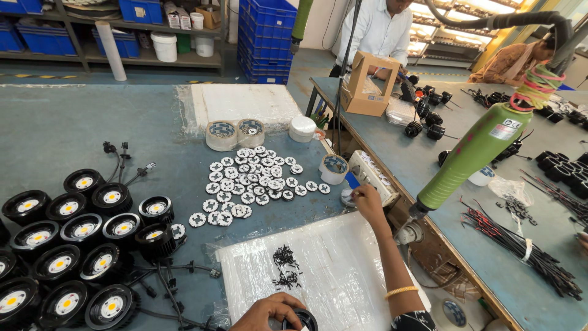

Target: The person assembles LED light fixtures by inserting a circular LED module into a black housing, connecting wires, and securing the module with screws using a green electric screwdriver. The person repeats this process for multiple units, placing completed fixtures aside.

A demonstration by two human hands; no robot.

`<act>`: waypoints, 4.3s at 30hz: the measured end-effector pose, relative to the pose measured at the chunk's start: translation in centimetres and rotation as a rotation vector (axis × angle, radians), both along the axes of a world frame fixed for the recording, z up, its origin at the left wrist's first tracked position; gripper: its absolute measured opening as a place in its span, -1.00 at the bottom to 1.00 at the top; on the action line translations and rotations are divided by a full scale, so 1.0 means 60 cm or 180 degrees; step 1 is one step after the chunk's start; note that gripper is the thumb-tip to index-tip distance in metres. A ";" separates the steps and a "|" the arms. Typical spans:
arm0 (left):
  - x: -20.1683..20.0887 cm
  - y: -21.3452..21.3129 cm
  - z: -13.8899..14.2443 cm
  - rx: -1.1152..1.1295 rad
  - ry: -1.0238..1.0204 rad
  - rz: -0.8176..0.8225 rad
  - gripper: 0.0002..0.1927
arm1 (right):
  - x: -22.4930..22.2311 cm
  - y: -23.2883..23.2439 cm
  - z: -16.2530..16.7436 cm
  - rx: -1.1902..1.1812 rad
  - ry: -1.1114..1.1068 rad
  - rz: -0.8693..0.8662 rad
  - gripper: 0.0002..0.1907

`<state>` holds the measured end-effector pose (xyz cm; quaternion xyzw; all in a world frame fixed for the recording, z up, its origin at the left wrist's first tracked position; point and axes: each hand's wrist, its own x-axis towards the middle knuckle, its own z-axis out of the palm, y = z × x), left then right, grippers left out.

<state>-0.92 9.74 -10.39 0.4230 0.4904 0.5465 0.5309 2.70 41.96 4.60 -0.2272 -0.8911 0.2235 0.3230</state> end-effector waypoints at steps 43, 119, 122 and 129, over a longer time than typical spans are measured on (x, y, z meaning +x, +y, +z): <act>-0.008 0.013 -0.025 -0.0020 0.0336 0.0022 -0.79 | -0.004 -0.004 -0.045 -0.1348 0.0401 -0.0926 -0.77; 0.052 -0.037 0.102 -0.0033 0.0892 0.0761 -0.77 | 0.324 -0.359 -0.053 -0.0915 -0.1344 0.0762 -0.80; 0.052 -0.038 0.104 -0.0021 0.0918 0.0779 -0.77 | 0.324 -0.358 -0.048 -0.0980 -0.1387 0.0664 -0.76; 0.049 -0.040 0.111 -0.0032 0.0902 0.0784 -0.78 | 0.318 -0.366 -0.040 -0.1005 -0.1388 0.0285 -0.73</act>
